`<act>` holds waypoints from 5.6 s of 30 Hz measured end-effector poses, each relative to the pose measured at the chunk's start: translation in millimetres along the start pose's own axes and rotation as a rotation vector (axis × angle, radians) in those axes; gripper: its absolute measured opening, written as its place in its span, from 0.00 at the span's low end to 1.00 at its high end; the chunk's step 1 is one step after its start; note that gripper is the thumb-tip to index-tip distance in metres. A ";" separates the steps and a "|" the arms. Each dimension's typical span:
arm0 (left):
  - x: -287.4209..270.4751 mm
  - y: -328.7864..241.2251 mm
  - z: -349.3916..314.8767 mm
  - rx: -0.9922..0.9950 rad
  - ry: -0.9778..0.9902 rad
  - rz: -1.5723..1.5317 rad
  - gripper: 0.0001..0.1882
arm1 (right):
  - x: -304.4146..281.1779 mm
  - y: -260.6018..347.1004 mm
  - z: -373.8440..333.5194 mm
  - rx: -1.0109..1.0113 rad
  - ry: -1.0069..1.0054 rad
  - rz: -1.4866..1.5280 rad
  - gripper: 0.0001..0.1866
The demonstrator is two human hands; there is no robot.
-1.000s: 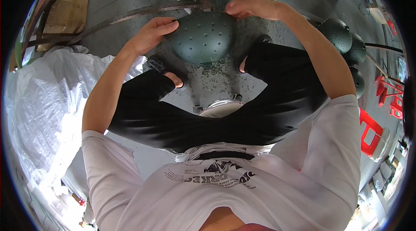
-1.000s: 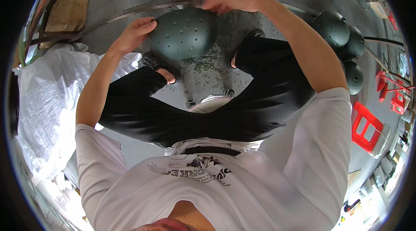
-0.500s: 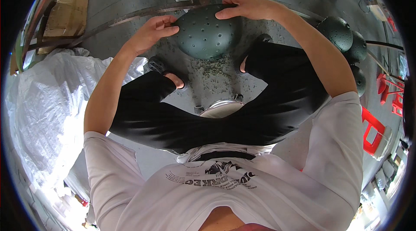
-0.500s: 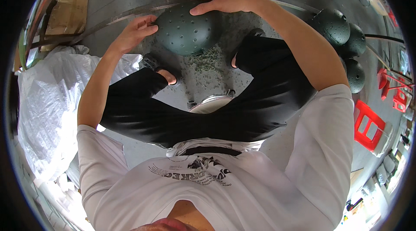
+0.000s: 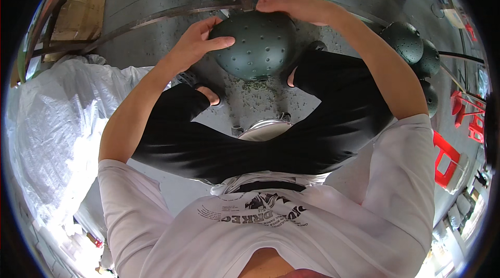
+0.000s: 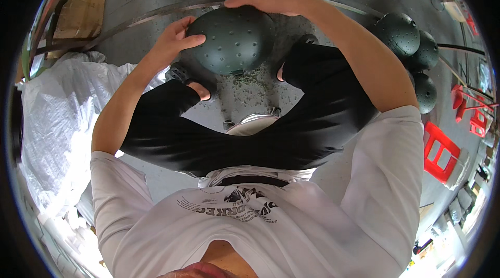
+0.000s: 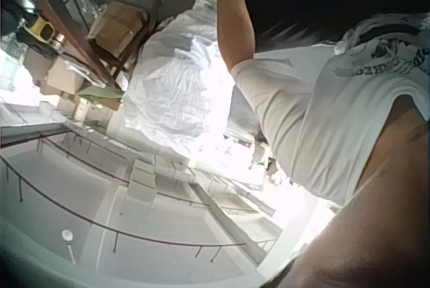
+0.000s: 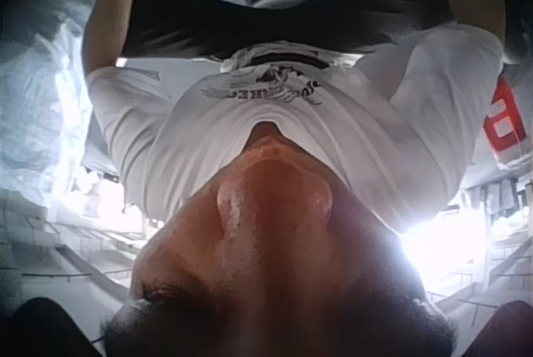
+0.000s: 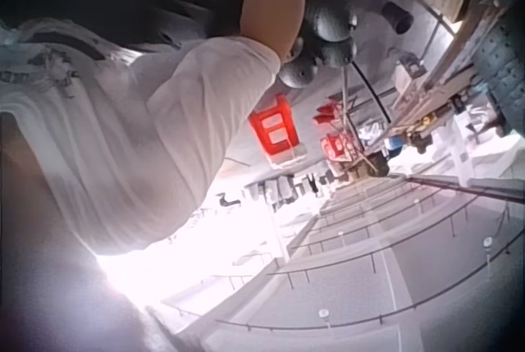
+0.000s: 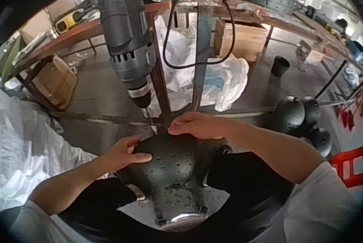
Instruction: Drilling holes into green plastic hemispherical shells using a bench-mounted drill.
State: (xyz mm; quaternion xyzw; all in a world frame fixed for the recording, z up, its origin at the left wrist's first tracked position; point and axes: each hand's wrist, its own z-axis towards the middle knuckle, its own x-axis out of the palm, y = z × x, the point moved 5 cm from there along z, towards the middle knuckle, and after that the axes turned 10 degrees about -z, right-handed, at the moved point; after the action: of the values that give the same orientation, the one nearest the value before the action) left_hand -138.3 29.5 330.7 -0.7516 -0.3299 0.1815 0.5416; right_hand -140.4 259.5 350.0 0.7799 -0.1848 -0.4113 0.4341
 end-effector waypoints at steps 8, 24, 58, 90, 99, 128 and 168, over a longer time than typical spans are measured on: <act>-11.1 3.9 -6.7 0.020 0.050 -0.239 0.28 | -10.5 -39.4 -16.3 0.044 0.207 0.180 0.27; 14.8 7.6 -9.0 -0.115 -0.003 -0.429 0.25 | -21.8 -43.6 -43.2 0.136 0.352 0.327 0.23; 69.8 -8.6 -49.5 0.185 0.162 0.077 0.61 | -33.1 -101.0 -57.8 0.198 0.508 0.770 0.13; 70.7 -3.4 -29.2 0.434 0.178 -0.044 0.77 | -14.4 63.3 -182.7 -0.222 -0.675 0.125 0.12; 74.5 -14.0 -31.5 0.345 0.125 -0.019 0.80 | -15.5 57.5 -185.9 -0.181 -0.656 0.066 0.15; 63.9 -7.7 -29.5 0.101 0.236 -0.118 0.72 | 0.8 40.6 -184.0 0.089 -0.298 -0.177 0.69; 59.5 -6.5 -42.4 0.128 0.006 0.143 0.60 | 10.2 40.6 -165.0 0.114 -0.382 -0.223 0.63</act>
State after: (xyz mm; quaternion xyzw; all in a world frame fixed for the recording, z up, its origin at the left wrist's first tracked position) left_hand -70.9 42.5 356.6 -0.7376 -0.2616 0.2379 0.5753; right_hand 0.8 317.0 425.7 0.7268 -0.1992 -0.5859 0.2980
